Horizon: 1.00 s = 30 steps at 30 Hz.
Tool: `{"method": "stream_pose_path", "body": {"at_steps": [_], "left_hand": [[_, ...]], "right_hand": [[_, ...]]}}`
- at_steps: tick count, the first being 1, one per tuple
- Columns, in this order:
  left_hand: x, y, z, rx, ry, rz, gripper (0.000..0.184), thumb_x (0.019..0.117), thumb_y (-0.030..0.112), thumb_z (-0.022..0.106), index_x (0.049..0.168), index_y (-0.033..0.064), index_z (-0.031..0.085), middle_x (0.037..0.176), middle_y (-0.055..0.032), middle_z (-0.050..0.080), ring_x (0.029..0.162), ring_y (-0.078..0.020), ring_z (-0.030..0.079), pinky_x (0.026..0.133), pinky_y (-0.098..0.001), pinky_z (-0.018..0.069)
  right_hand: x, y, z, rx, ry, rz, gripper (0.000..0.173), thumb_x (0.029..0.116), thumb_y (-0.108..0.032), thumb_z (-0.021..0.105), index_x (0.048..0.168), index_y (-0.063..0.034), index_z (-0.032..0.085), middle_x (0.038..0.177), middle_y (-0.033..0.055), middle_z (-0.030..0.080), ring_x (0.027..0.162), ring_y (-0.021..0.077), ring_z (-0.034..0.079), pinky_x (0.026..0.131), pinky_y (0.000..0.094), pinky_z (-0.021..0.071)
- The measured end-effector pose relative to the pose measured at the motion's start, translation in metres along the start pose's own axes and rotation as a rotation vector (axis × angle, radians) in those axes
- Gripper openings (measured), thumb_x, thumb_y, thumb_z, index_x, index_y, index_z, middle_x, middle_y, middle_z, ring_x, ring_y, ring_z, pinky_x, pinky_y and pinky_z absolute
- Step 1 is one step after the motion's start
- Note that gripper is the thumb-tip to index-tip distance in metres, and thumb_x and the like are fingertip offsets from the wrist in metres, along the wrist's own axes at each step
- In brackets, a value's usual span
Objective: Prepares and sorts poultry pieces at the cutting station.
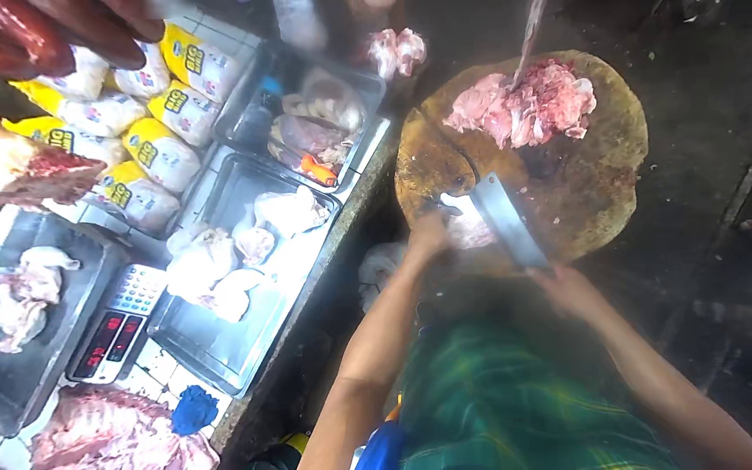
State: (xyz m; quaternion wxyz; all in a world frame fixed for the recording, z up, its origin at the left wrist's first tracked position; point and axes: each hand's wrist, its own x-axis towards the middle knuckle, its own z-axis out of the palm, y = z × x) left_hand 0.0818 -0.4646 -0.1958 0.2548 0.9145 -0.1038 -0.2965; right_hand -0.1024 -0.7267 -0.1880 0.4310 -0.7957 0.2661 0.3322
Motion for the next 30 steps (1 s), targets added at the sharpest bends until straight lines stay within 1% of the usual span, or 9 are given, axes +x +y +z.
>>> {"method": "stream_pose_path", "body": {"at_steps": [3, 8, 14, 16, 18, 21, 24, 28, 30], "left_hand": [[0.022, 0.023, 0.020, 0.095, 0.107, 0.131, 0.050, 0.0928, 0.044, 0.070, 0.129, 0.0092, 0.066, 0.122, -0.0152, 0.069, 0.120, -0.0345, 0.063, 0.102, -0.0586, 0.0513], [0.041, 0.000, 0.021, 0.211, 0.082, 0.277, 0.028, 0.1052, 0.027, 0.055, 0.117, 0.0072, 0.070, 0.109, -0.0160, 0.073, 0.105, -0.0345, 0.071, 0.095, -0.0576, 0.0544], [0.019, -0.038, 0.000, 0.017, 0.145, -0.212, 0.037, 0.1076, 0.028, 0.047, 0.126, 0.0018, 0.065, 0.117, -0.0227, 0.070, 0.111, -0.0392, 0.068, 0.096, -0.0622, 0.0529], [0.007, -0.032, 0.003, -0.138, 0.112, -0.193, 0.046, 0.1093, 0.039, 0.043, 0.131, 0.0029, 0.062, 0.115, -0.0192, 0.071, 0.107, -0.0331, 0.071, 0.095, -0.0570, 0.0558], [-0.005, -0.018, 0.013, -0.186, 0.005, -0.116, 0.057, 0.1032, 0.050, 0.057, 0.132, 0.0016, 0.060, 0.114, -0.0194, 0.071, 0.106, -0.0325, 0.071, 0.097, -0.0569, 0.0558], [-0.017, -0.029, 0.029, -0.214, -0.085, -0.030, 0.034, 0.1027, 0.032, 0.061, 0.119, 0.0021, 0.065, 0.100, -0.0162, 0.071, 0.090, -0.0283, 0.071, 0.086, -0.0527, 0.0578], [-0.031, -0.048, 0.030, -0.334, -0.131, -0.169, 0.033, 0.1065, 0.031, 0.055, 0.109, 0.0030, 0.071, 0.091, -0.0101, 0.076, 0.076, -0.0194, 0.072, 0.072, -0.0403, 0.0603], [-0.033, -0.041, 0.014, -0.255, -0.047, -0.212, 0.032, 0.1044, 0.030, 0.056, 0.123, 0.0078, 0.070, 0.107, -0.0140, 0.073, 0.091, -0.0268, 0.071, 0.083, -0.0507, 0.0580], [-0.022, -0.042, 0.014, -0.284, 0.027, -0.200, 0.034, 0.1031, 0.029, 0.051, 0.128, 0.0107, 0.066, 0.110, -0.0144, 0.072, 0.093, -0.0270, 0.070, 0.082, -0.0514, 0.0568]], "right_hand": [[0.002, 0.002, -0.002, 0.047, -0.023, -0.006, 0.060, 0.1028, -0.058, 0.053, 0.143, -0.0136, 0.051, 0.077, 0.0094, 0.061, 0.052, 0.0189, 0.059, 0.051, 0.0375, 0.0551], [0.005, 0.002, -0.005, 0.033, -0.033, -0.005, 0.060, 0.1027, -0.059, 0.052, 0.141, -0.0135, 0.053, 0.077, 0.0100, 0.061, 0.051, 0.0182, 0.058, 0.050, 0.0365, 0.0543], [0.004, 0.004, -0.006, 0.030, -0.048, -0.008, 0.058, 0.1039, -0.057, 0.051, 0.141, -0.0128, 0.053, 0.078, 0.0115, 0.061, 0.054, 0.0201, 0.059, 0.054, 0.0388, 0.0554], [0.005, 0.005, -0.006, 0.047, -0.056, -0.005, 0.057, 0.1041, -0.057, 0.051, 0.140, -0.0124, 0.053, 0.077, 0.0103, 0.061, 0.052, 0.0185, 0.058, 0.052, 0.0368, 0.0554], [0.005, 0.005, -0.006, 0.059, -0.059, -0.009, 0.058, 0.1041, -0.056, 0.051, 0.140, -0.0112, 0.052, 0.077, 0.0096, 0.061, 0.051, 0.0174, 0.058, 0.051, 0.0354, 0.0551], [0.004, 0.004, -0.008, 0.044, -0.055, -0.015, 0.059, 0.1040, -0.056, 0.052, 0.143, -0.0120, 0.051, 0.079, 0.0103, 0.061, 0.052, 0.0177, 0.058, 0.051, 0.0354, 0.0546], [0.002, 0.002, -0.009, 0.030, -0.037, -0.012, 0.058, 0.1039, -0.055, 0.053, 0.144, -0.0128, 0.051, 0.079, 0.0102, 0.062, 0.051, 0.0173, 0.058, 0.051, 0.0351, 0.0550], [0.000, 0.000, -0.006, 0.065, -0.039, -0.017, 0.055, 0.1038, -0.055, 0.053, 0.140, -0.0126, 0.053, 0.074, 0.0084, 0.060, 0.050, 0.0162, 0.057, 0.049, 0.0341, 0.0541], [-0.006, -0.001, -0.005, 0.124, -0.022, -0.020, 0.051, 0.1035, -0.054, 0.055, 0.132, -0.0119, 0.057, 0.072, 0.0069, 0.060, 0.047, 0.0156, 0.056, 0.046, 0.0326, 0.0533]]}}
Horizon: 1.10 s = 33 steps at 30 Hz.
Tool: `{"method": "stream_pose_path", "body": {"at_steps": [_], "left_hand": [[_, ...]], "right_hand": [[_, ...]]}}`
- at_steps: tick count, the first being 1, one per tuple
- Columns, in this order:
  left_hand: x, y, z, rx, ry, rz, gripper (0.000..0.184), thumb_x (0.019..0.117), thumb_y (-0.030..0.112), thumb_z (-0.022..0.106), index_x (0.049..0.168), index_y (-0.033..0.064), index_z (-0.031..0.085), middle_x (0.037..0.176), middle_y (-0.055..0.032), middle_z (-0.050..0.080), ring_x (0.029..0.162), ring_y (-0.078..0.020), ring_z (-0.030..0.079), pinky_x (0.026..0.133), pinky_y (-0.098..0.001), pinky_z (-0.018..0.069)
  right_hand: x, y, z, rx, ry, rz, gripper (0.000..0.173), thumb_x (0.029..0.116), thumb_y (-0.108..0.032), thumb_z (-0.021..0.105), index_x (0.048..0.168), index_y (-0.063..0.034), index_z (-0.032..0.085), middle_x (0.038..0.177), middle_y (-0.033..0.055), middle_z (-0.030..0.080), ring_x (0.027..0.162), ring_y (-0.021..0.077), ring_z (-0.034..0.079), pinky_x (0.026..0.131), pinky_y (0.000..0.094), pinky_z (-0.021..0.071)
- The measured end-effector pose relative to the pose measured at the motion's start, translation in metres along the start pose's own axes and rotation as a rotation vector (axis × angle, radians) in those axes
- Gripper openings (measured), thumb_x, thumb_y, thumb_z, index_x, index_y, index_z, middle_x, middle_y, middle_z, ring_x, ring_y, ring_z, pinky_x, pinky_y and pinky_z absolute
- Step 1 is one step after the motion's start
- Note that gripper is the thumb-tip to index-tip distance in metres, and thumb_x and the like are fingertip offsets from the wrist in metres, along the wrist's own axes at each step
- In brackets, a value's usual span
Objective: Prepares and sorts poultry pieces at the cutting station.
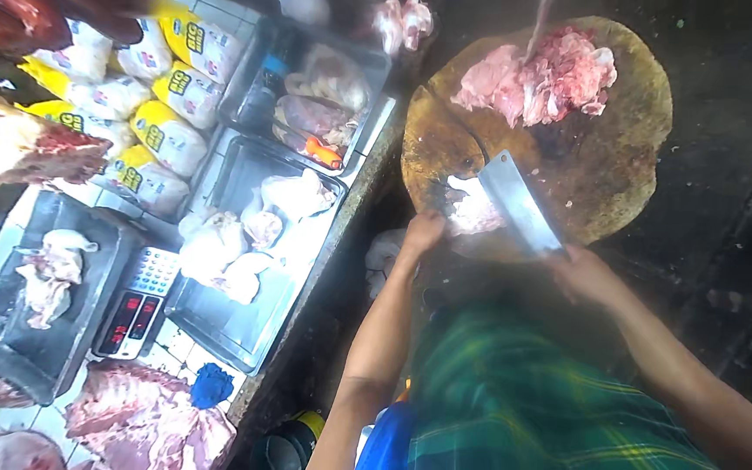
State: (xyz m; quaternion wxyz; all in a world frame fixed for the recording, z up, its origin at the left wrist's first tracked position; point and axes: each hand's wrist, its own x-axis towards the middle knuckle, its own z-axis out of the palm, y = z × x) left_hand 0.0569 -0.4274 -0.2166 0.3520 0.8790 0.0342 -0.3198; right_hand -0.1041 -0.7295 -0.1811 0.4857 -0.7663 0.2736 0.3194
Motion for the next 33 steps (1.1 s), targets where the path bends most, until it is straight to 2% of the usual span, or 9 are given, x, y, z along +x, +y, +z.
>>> {"method": "stream_pose_path", "body": {"at_steps": [3, 7, 10, 12, 15, 18, 22, 28, 33], "left_hand": [[0.010, 0.003, 0.002, -0.003, -0.056, 0.127, 0.040, 0.1022, 0.038, 0.061, 0.130, 0.0099, 0.067, 0.116, -0.0128, 0.073, 0.105, -0.0255, 0.071, 0.096, -0.0520, 0.0561], [0.004, 0.002, 0.006, 0.088, -0.083, 0.176, 0.024, 0.0962, 0.029, 0.068, 0.108, 0.0086, 0.072, 0.093, -0.0106, 0.073, 0.081, -0.0242, 0.071, 0.078, -0.0502, 0.0592], [0.007, 0.013, 0.003, 0.074, 0.031, 0.069, 0.030, 0.0945, 0.036, 0.062, 0.110, 0.0125, 0.073, 0.099, -0.0114, 0.073, 0.095, -0.0288, 0.071, 0.085, -0.0580, 0.0554], [0.023, 0.020, 0.005, 0.001, -0.010, 0.118, 0.040, 0.0997, 0.043, 0.062, 0.123, 0.0113, 0.070, 0.111, -0.0121, 0.074, 0.104, -0.0275, 0.071, 0.093, -0.0555, 0.0554], [0.043, 0.023, 0.006, -0.004, -0.134, 0.232, 0.031, 0.0962, 0.031, 0.069, 0.116, 0.0075, 0.070, 0.101, -0.0130, 0.072, 0.084, -0.0248, 0.069, 0.079, -0.0498, 0.0577], [0.041, 0.025, -0.004, 0.034, -0.123, 0.268, 0.022, 0.0947, 0.021, 0.070, 0.111, 0.0060, 0.070, 0.099, -0.0125, 0.072, 0.083, -0.0240, 0.071, 0.079, -0.0483, 0.0597], [0.028, 0.025, -0.009, 0.111, -0.051, 0.300, 0.018, 0.0971, 0.023, 0.064, 0.102, 0.0085, 0.072, 0.090, -0.0092, 0.072, 0.079, -0.0216, 0.070, 0.078, -0.0486, 0.0587], [0.023, 0.029, -0.008, 0.206, 0.041, 0.302, 0.018, 0.0914, 0.030, 0.071, 0.097, 0.0125, 0.073, 0.088, -0.0058, 0.072, 0.084, -0.0224, 0.070, 0.079, -0.0533, 0.0562], [0.020, 0.026, -0.017, 0.250, 0.145, 0.255, 0.017, 0.0903, 0.030, 0.070, 0.092, 0.0133, 0.074, 0.086, -0.0069, 0.072, 0.084, -0.0251, 0.070, 0.077, -0.0553, 0.0552]], "right_hand": [[-0.014, -0.005, 0.007, 0.070, 0.041, -0.021, 0.046, 0.1043, -0.053, 0.054, 0.124, -0.0115, 0.060, 0.070, 0.0054, 0.060, 0.046, 0.0149, 0.056, 0.043, 0.0315, 0.0525], [-0.028, -0.016, 0.021, 0.187, 0.047, -0.032, 0.043, 0.1059, -0.049, 0.053, 0.122, -0.0104, 0.059, 0.070, 0.0043, 0.059, 0.044, 0.0136, 0.054, 0.041, 0.0295, 0.0521], [-0.029, -0.023, 0.028, 0.250, 0.027, -0.027, 0.040, 0.1066, -0.046, 0.053, 0.122, -0.0097, 0.058, 0.069, 0.0035, 0.057, 0.044, 0.0125, 0.053, 0.041, 0.0283, 0.0519], [-0.026, -0.022, 0.034, 0.272, 0.030, -0.037, 0.038, 0.1070, -0.044, 0.053, 0.120, -0.0086, 0.058, 0.069, 0.0035, 0.057, 0.043, 0.0121, 0.052, 0.041, 0.0277, 0.0511], [-0.024, -0.019, 0.038, 0.279, 0.032, -0.053, 0.039, 0.1072, -0.044, 0.053, 0.118, -0.0078, 0.059, 0.069, 0.0038, 0.058, 0.043, 0.0123, 0.052, 0.040, 0.0283, 0.0513], [-0.021, -0.018, 0.037, 0.357, 0.025, -0.037, 0.039, 0.1073, -0.045, 0.052, 0.118, -0.0078, 0.059, 0.068, 0.0038, 0.057, 0.043, 0.0127, 0.052, 0.040, 0.0280, 0.0515], [-0.004, -0.024, 0.041, 0.451, -0.007, -0.030, 0.040, 0.1074, -0.046, 0.050, 0.113, -0.0071, 0.057, 0.067, 0.0055, 0.055, 0.042, 0.0140, 0.051, 0.041, 0.0290, 0.0517], [0.035, -0.040, 0.056, 0.440, -0.124, -0.056, 0.051, 0.1019, -0.060, 0.053, 0.122, -0.0133, 0.058, 0.066, 0.0056, 0.054, 0.043, 0.0169, 0.052, 0.042, 0.0334, 0.0526], [-0.004, -0.016, 0.046, 0.241, -0.247, -0.038, 0.047, 0.1056, -0.054, 0.050, 0.116, -0.0089, 0.058, 0.067, 0.0042, 0.054, 0.043, 0.0142, 0.050, 0.042, 0.0307, 0.0499]]}}
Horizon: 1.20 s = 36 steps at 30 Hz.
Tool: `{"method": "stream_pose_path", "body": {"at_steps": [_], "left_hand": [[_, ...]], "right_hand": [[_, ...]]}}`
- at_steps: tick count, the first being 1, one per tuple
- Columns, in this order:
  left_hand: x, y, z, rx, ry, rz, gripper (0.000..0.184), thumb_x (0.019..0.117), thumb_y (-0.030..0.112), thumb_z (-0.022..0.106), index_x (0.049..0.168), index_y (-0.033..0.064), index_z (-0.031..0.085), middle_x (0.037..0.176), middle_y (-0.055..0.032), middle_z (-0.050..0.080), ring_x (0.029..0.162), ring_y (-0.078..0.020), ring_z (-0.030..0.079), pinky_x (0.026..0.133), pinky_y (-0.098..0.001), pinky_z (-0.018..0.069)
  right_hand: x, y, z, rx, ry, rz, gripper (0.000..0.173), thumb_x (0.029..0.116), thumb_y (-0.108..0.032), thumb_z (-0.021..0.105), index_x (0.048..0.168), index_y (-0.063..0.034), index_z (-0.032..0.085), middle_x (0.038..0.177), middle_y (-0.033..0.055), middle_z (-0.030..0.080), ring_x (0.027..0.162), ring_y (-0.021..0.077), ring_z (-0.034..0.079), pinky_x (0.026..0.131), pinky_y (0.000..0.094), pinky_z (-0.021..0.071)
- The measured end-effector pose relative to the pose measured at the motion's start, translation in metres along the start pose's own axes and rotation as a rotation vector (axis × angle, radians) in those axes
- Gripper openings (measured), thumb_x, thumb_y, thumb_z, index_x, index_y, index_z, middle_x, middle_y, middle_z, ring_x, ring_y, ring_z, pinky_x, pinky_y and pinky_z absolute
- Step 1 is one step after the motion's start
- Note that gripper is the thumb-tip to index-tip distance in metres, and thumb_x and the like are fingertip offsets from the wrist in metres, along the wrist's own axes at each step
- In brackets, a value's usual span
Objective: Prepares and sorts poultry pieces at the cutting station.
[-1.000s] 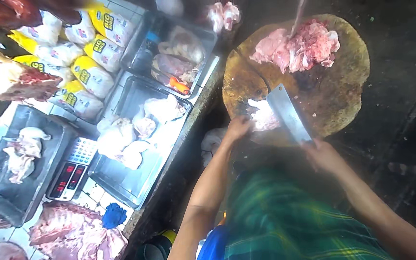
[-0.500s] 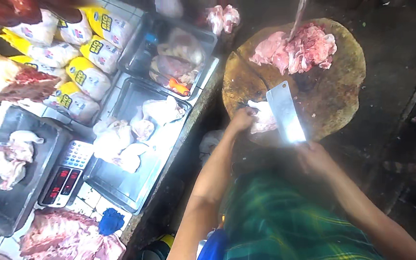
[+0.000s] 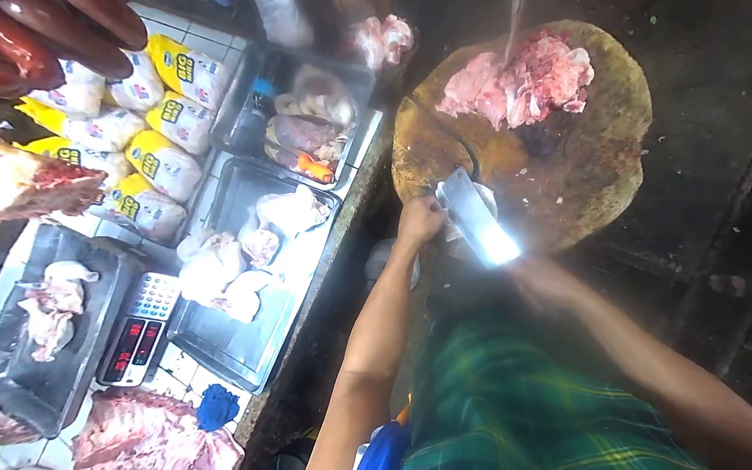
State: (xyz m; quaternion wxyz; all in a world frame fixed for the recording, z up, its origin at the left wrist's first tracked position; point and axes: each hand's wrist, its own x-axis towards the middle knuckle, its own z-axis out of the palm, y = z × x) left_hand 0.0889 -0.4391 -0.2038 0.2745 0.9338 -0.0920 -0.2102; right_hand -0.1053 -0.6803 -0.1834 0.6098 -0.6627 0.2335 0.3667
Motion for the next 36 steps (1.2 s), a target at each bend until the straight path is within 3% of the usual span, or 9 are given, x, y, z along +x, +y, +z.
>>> {"method": "stream_pose_path", "body": {"at_steps": [9, 15, 18, 21, 25, 27, 30, 32, 36], "left_hand": [[-0.030, -0.050, -0.038, -0.580, 0.210, -0.357, 0.026, 0.1008, 0.023, 0.062, 0.118, 0.0061, 0.072, 0.092, -0.0075, 0.075, 0.071, -0.0162, 0.069, 0.065, -0.0356, 0.0586], [-0.035, -0.077, -0.054, -0.298, 0.134, -0.486, 0.033, 0.1014, 0.028, 0.052, 0.103, 0.0045, 0.075, 0.084, -0.0086, 0.073, 0.067, -0.0193, 0.066, 0.065, -0.0428, 0.0548], [-0.037, -0.095, -0.043, -0.094, 0.039, -0.621, 0.045, 0.1031, 0.036, 0.043, 0.112, -0.0009, 0.068, 0.107, -0.0210, 0.072, 0.089, -0.0321, 0.074, 0.081, -0.0545, 0.0601], [-0.049, -0.031, -0.029, 0.085, 0.199, -0.423, 0.051, 0.1031, 0.045, 0.053, 0.127, 0.0018, 0.066, 0.136, -0.0285, 0.058, 0.118, -0.0446, 0.063, 0.097, -0.0656, 0.0520], [-0.052, 0.060, 0.030, 0.121, 0.249, -0.102, 0.053, 0.0949, 0.049, 0.062, 0.128, 0.0077, 0.067, 0.133, -0.0215, 0.061, 0.124, -0.0381, 0.059, 0.103, -0.0562, 0.0505], [-0.058, 0.079, 0.064, 0.210, 0.261, 0.070, 0.053, 0.0888, 0.046, 0.072, 0.126, 0.0075, 0.068, 0.129, -0.0221, 0.061, 0.122, -0.0396, 0.060, 0.102, -0.0553, 0.0509], [-0.045, 0.070, 0.090, 0.349, 0.143, 0.188, 0.067, 0.0836, 0.046, 0.082, 0.141, 0.0201, 0.060, 0.149, -0.0268, 0.047, 0.138, -0.0480, 0.045, 0.108, -0.0640, 0.0412], [-0.030, 0.060, 0.086, 0.448, 0.072, 0.214, 0.055, 0.0931, 0.037, 0.073, 0.144, 0.0258, 0.056, 0.142, -0.0262, 0.052, 0.129, -0.0480, 0.051, 0.100, -0.0633, 0.0479], [-0.020, 0.067, 0.056, 0.436, 0.099, 0.197, 0.033, 0.0953, 0.023, 0.061, 0.126, 0.0094, 0.061, 0.108, -0.0177, 0.071, 0.097, -0.0389, 0.071, 0.077, -0.0581, 0.0584]], "right_hand": [[-0.063, 0.035, -0.028, 0.004, 0.183, -0.037, 0.041, 0.1069, -0.049, 0.050, 0.120, -0.0114, 0.058, 0.065, 0.0007, 0.053, 0.042, 0.0127, 0.050, 0.039, 0.0299, 0.0503], [-0.058, 0.041, -0.036, -0.102, 0.419, -0.005, 0.049, 0.1050, -0.056, 0.050, 0.127, -0.0125, 0.059, 0.068, 0.0040, 0.057, 0.045, 0.0156, 0.055, 0.042, 0.0331, 0.0514], [-0.052, 0.055, -0.041, -0.095, 0.452, 0.018, 0.049, 0.1052, -0.056, 0.049, 0.120, -0.0105, 0.059, 0.069, 0.0042, 0.058, 0.045, 0.0159, 0.054, 0.042, 0.0335, 0.0517], [-0.043, 0.067, -0.044, -0.101, 0.477, 0.028, 0.053, 0.1047, -0.058, 0.049, 0.124, -0.0099, 0.058, 0.069, 0.0049, 0.059, 0.046, 0.0169, 0.056, 0.043, 0.0349, 0.0524], [-0.034, 0.073, -0.044, -0.132, 0.489, 0.041, 0.054, 0.1036, -0.059, 0.050, 0.128, -0.0107, 0.057, 0.070, 0.0068, 0.059, 0.047, 0.0188, 0.057, 0.044, 0.0373, 0.0532], [-0.035, 0.072, -0.046, -0.135, 0.475, 0.051, 0.055, 0.1038, -0.059, 0.050, 0.130, -0.0104, 0.056, 0.071, 0.0074, 0.059, 0.048, 0.0192, 0.058, 0.045, 0.0374, 0.0537], [-0.033, 0.073, -0.052, -0.127, 0.452, 0.041, 0.056, 0.1038, -0.059, 0.050, 0.131, -0.0102, 0.055, 0.071, 0.0073, 0.059, 0.048, 0.0191, 0.057, 0.046, 0.0373, 0.0542], [-0.032, 0.077, -0.055, -0.120, 0.428, 0.040, 0.056, 0.1036, -0.059, 0.050, 0.131, -0.0109, 0.054, 0.071, 0.0069, 0.059, 0.048, 0.0186, 0.058, 0.046, 0.0369, 0.0546], [-0.034, 0.078, -0.059, -0.107, 0.416, 0.021, 0.054, 0.1031, -0.059, 0.052, 0.128, -0.0109, 0.055, 0.070, 0.0068, 0.059, 0.047, 0.0188, 0.058, 0.045, 0.0372, 0.0547]]}}
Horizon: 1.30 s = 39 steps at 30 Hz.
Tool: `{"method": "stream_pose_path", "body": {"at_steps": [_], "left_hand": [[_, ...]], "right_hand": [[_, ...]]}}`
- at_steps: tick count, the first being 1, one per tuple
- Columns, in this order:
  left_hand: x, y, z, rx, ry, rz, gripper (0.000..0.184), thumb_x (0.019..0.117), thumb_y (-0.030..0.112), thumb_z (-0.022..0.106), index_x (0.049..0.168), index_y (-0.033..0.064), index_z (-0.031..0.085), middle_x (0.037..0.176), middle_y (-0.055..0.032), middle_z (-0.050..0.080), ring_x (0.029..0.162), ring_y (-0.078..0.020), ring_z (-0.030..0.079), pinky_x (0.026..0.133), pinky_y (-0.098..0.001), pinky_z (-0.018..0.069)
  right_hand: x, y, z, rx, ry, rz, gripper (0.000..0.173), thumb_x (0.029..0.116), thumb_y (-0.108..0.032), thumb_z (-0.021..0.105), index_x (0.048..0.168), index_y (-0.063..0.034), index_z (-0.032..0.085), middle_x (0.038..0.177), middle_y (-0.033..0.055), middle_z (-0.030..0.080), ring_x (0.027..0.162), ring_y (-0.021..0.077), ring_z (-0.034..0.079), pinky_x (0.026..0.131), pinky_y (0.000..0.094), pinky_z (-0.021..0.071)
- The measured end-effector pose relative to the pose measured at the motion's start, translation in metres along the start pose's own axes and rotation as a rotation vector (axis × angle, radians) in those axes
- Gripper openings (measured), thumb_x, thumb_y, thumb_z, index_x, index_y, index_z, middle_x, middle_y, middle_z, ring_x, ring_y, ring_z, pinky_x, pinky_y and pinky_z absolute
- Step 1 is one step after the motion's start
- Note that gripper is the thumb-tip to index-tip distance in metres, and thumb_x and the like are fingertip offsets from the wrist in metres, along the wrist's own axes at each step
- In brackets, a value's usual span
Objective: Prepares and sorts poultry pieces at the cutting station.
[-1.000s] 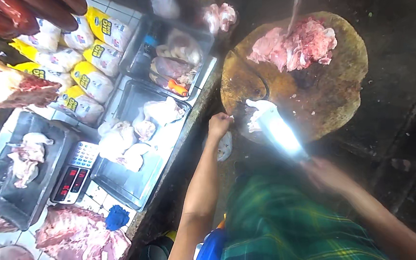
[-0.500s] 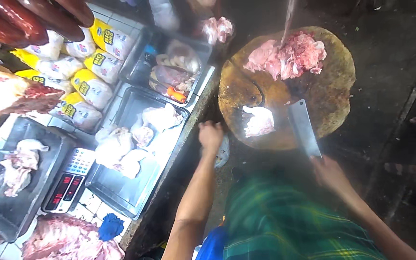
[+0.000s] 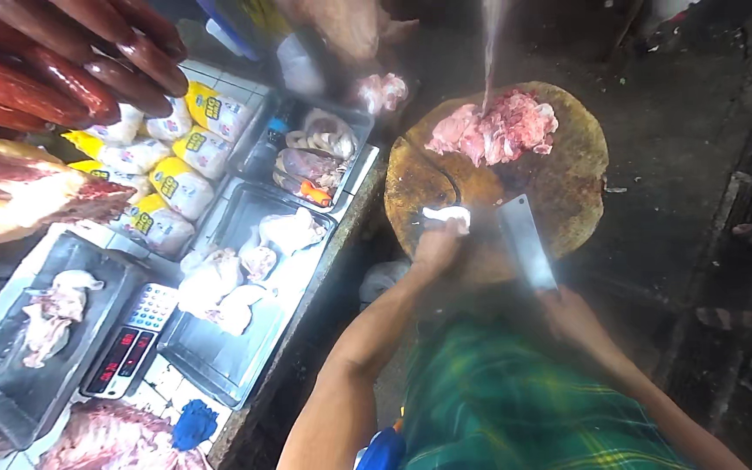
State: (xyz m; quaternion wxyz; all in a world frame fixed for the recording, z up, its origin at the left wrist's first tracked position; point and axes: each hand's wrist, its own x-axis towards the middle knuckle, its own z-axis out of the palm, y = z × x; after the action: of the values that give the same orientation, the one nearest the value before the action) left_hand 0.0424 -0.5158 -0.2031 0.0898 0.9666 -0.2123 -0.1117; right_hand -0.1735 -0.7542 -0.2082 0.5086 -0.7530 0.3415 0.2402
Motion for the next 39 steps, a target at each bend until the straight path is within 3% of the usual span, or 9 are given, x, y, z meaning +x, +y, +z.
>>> {"method": "stream_pose_path", "body": {"at_steps": [2, 4, 6, 8, 12, 23, 30, 34, 39], "left_hand": [[-0.004, -0.009, -0.026, -0.338, 0.066, -0.186, 0.049, 0.0903, 0.030, 0.068, 0.131, 0.0049, 0.059, 0.100, -0.0157, 0.074, 0.091, -0.0333, 0.073, 0.079, -0.0569, 0.0593], [-0.024, -0.025, -0.043, -0.949, 0.174, -0.387, 0.054, 0.0894, 0.021, 0.072, 0.137, 0.0045, 0.055, 0.106, -0.0133, 0.072, 0.092, -0.0236, 0.073, 0.082, -0.0464, 0.0624], [-0.055, -0.041, -0.032, -1.556, 0.245, -0.539, 0.035, 0.0958, 0.015, 0.062, 0.129, 0.0070, 0.054, 0.100, -0.0109, 0.069, 0.085, -0.0213, 0.070, 0.074, -0.0431, 0.0603], [-0.089, -0.062, 0.001, -1.809, 0.211, -0.670, 0.030, 0.0952, 0.022, 0.061, 0.123, 0.0103, 0.058, 0.100, -0.0091, 0.069, 0.087, -0.0213, 0.068, 0.074, -0.0440, 0.0587], [-0.137, -0.077, 0.069, -1.949, 0.196, -0.816, 0.027, 0.0922, 0.010, 0.062, 0.118, 0.0060, 0.060, 0.102, -0.0124, 0.069, 0.087, -0.0228, 0.069, 0.075, -0.0426, 0.0595], [-0.158, -0.038, 0.110, -2.225, 0.266, -0.872, 0.030, 0.0899, -0.003, 0.058, 0.120, 0.0006, 0.058, 0.110, -0.0164, 0.067, 0.099, -0.0271, 0.068, 0.090, -0.0467, 0.0574], [-0.158, -0.041, 0.111, -2.226, 0.275, -0.852, 0.035, 0.0865, -0.006, 0.059, 0.120, 0.0021, 0.057, 0.110, -0.0162, 0.067, 0.100, -0.0274, 0.068, 0.091, -0.0467, 0.0574], [-0.157, -0.043, 0.111, -2.201, 0.269, -0.864, 0.034, 0.0886, -0.004, 0.057, 0.123, 0.0020, 0.055, 0.111, -0.0159, 0.067, 0.098, -0.0267, 0.068, 0.089, -0.0464, 0.0581], [-0.161, -0.055, 0.106, -2.363, 0.332, -0.827, 0.030, 0.0888, 0.004, 0.050, 0.118, 0.0064, 0.055, 0.111, -0.0170, 0.067, 0.098, -0.0297, 0.068, 0.084, -0.0497, 0.0580]], "right_hand": [[-0.004, -0.002, -0.002, -0.004, -0.015, -0.024, 0.054, 0.1031, -0.060, 0.051, 0.128, -0.0116, 0.056, 0.070, 0.0068, 0.059, 0.048, 0.0196, 0.058, 0.046, 0.0380, 0.0540], [-0.009, -0.001, -0.002, -0.010, -0.045, -0.058, 0.054, 0.1036, -0.060, 0.049, 0.127, -0.0122, 0.057, 0.071, 0.0055, 0.059, 0.049, 0.0187, 0.057, 0.047, 0.0383, 0.0546], [-0.013, 0.001, 0.001, -0.049, -0.062, -0.094, 0.056, 0.1036, -0.060, 0.048, 0.130, -0.0118, 0.057, 0.074, 0.0058, 0.062, 0.052, 0.0191, 0.060, 0.051, 0.0398, 0.0559], [-0.016, -0.005, 0.006, -0.138, -0.071, -0.123, 0.058, 0.1035, -0.061, 0.048, 0.132, -0.0112, 0.057, 0.080, 0.0077, 0.066, 0.059, 0.0211, 0.064, 0.057, 0.0430, 0.0576], [-0.027, -0.023, 0.025, -0.369, -0.043, -0.179, 0.062, 0.1030, -0.063, 0.045, 0.134, -0.0105, 0.058, 0.091, 0.0155, 0.068, 0.080, 0.0327, 0.068, 0.075, 0.0568, 0.0555], [-0.039, -0.039, 0.063, -0.694, -0.045, -0.291, 0.061, 0.1059, -0.060, 0.037, 0.133, -0.0091, 0.059, 0.095, 0.0151, 0.072, 0.092, 0.0341, 0.071, 0.082, 0.0544, 0.0562], [-0.054, -0.043, 0.068, -0.524, 0.261, -0.672, 0.047, 0.1057, -0.046, 0.051, 0.113, -0.0027, 0.067, 0.072, 0.0116, 0.068, 0.063, 0.0256, 0.067, 0.057, 0.0432, 0.0552], [-0.032, -0.042, 0.062, -0.693, -0.072, -0.306, 0.058, 0.1065, -0.057, 0.040, 0.129, -0.0067, 0.060, 0.091, 0.0166, 0.070, 0.088, 0.0354, 0.071, 0.080, 0.0561, 0.0561], [-0.020, -0.046, 0.039, -0.555, -0.124, -0.186, 0.062, 0.1036, -0.064, 0.042, 0.125, -0.0087, 0.061, 0.084, 0.0140, 0.065, 0.072, 0.0304, 0.067, 0.068, 0.0538, 0.0559]]}}
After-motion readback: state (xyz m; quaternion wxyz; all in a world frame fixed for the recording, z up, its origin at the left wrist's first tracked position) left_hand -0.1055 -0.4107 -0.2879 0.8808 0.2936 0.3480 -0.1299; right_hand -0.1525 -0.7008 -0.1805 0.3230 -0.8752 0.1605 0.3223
